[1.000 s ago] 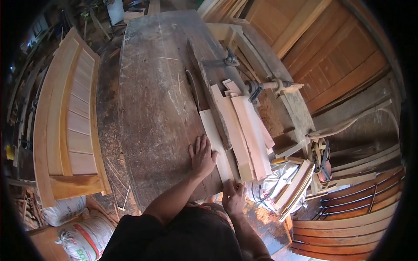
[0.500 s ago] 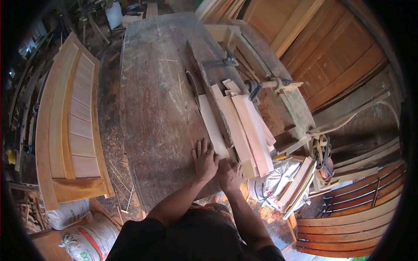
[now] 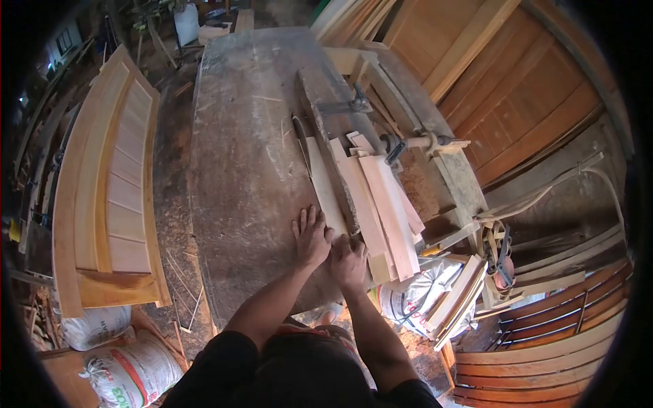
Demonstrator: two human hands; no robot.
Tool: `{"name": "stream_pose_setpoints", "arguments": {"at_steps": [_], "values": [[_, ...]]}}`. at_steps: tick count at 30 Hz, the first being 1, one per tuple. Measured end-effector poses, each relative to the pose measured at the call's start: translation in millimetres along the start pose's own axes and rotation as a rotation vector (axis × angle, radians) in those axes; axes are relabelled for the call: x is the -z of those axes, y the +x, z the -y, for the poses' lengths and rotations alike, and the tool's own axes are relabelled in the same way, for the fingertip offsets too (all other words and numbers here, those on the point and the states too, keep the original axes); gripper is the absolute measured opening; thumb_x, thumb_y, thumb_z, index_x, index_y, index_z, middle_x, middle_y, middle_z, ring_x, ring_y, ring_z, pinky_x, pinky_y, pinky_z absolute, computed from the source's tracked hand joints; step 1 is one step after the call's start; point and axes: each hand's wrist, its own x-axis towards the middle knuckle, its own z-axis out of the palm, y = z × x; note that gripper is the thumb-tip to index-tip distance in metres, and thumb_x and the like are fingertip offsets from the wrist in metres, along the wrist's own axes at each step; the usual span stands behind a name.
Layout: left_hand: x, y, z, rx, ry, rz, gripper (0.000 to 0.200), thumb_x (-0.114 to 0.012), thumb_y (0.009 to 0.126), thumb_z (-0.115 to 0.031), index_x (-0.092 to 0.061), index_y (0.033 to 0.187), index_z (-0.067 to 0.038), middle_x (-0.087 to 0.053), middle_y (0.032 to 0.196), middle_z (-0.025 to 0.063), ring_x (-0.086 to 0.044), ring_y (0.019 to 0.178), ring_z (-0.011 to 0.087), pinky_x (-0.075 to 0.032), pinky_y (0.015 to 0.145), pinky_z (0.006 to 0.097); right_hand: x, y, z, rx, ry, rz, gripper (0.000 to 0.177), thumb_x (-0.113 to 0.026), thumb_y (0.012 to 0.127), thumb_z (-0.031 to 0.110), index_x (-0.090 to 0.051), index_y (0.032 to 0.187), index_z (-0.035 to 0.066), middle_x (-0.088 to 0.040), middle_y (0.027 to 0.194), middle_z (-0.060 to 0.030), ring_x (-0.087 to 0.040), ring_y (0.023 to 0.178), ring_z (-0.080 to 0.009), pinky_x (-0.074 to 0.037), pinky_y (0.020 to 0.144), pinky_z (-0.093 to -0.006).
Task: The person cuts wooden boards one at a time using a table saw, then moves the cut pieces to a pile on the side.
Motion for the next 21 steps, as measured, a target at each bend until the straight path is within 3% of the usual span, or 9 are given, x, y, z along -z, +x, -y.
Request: {"name": "stream_pose_setpoints", "arguments": {"at_steps": [5,8,11,14,17,21], "values": [[9,-8,1,-0.043,0.013,0.068,0.063,-0.06,0.101,-0.04,-0.051,0.151,-0.004,-0.036,0.165,0.0228,-0.025,0.154,0.0465,-0.013,0.123,0.0667,5,-13,-12,-0.027,0.071,0.075,0.039,-0.069,0.092,0.028,-0.069,0.127,0.01,-0.061,0.122,-0.0255,-0.056,0.116,-0.0459,-0.051,0.097,-0.0544],[11,-6,0,-0.038,0.02,0.068,0.062,-0.06,0.101,-0.04,-0.051,0.151,-0.003,-0.037,0.164,0.0222,-0.026,0.154,0.0454,-0.014,0.123,0.0664,18,-22,-25,0.181,-0.018,0.145,0.044,-0.065,0.093,0.024,-0.064,0.136,0.013,-0.056,0.133,-0.0189,-0.052,0.123,-0.0405,-0.047,0.101,-0.0519],[7,-10,-2,-0.038,0.028,0.026,0.061,-0.06,0.1,-0.038,-0.052,0.149,-0.002,-0.039,0.164,0.0211,-0.027,0.155,0.0432,-0.016,0.122,0.0658,16,-9,-41,0.48,-0.273,0.169,0.04,-0.067,0.094,0.028,-0.066,0.131,0.012,-0.061,0.128,-0.0147,-0.056,0.119,-0.037,-0.048,0.098,-0.0492],[8,-3,1,-0.011,0.022,0.038,0.061,-0.059,0.101,-0.037,-0.05,0.15,-0.002,-0.037,0.165,0.0209,-0.026,0.155,0.0429,-0.015,0.123,0.0653,23,13,-33,0.622,-0.477,0.336,0.048,-0.063,0.098,0.032,-0.06,0.139,0.009,-0.06,0.134,-0.0118,-0.053,0.126,-0.0334,-0.045,0.1,-0.0509],[8,10,-1,0.044,-0.014,0.068,0.062,-0.059,0.102,-0.036,-0.048,0.152,-0.002,-0.034,0.166,0.0211,-0.023,0.156,0.043,-0.014,0.123,0.0648,7,30,-33,0.681,-0.572,0.288,0.051,-0.056,0.1,0.029,-0.054,0.146,0.008,-0.059,0.14,-0.0111,-0.049,0.134,-0.0328,-0.043,0.101,-0.0573],[8,13,4,0.055,-0.05,0.078,0.059,-0.058,0.102,-0.029,-0.048,0.152,-0.002,-0.032,0.167,0.0207,-0.022,0.157,0.042,-0.013,0.124,0.0646,-7,45,-21,0.702,-0.681,0.277,0.052,-0.051,0.099,0.027,-0.056,0.146,0.006,-0.059,0.143,-0.0147,-0.041,0.143,-0.035,-0.035,0.11,-0.059]]}}
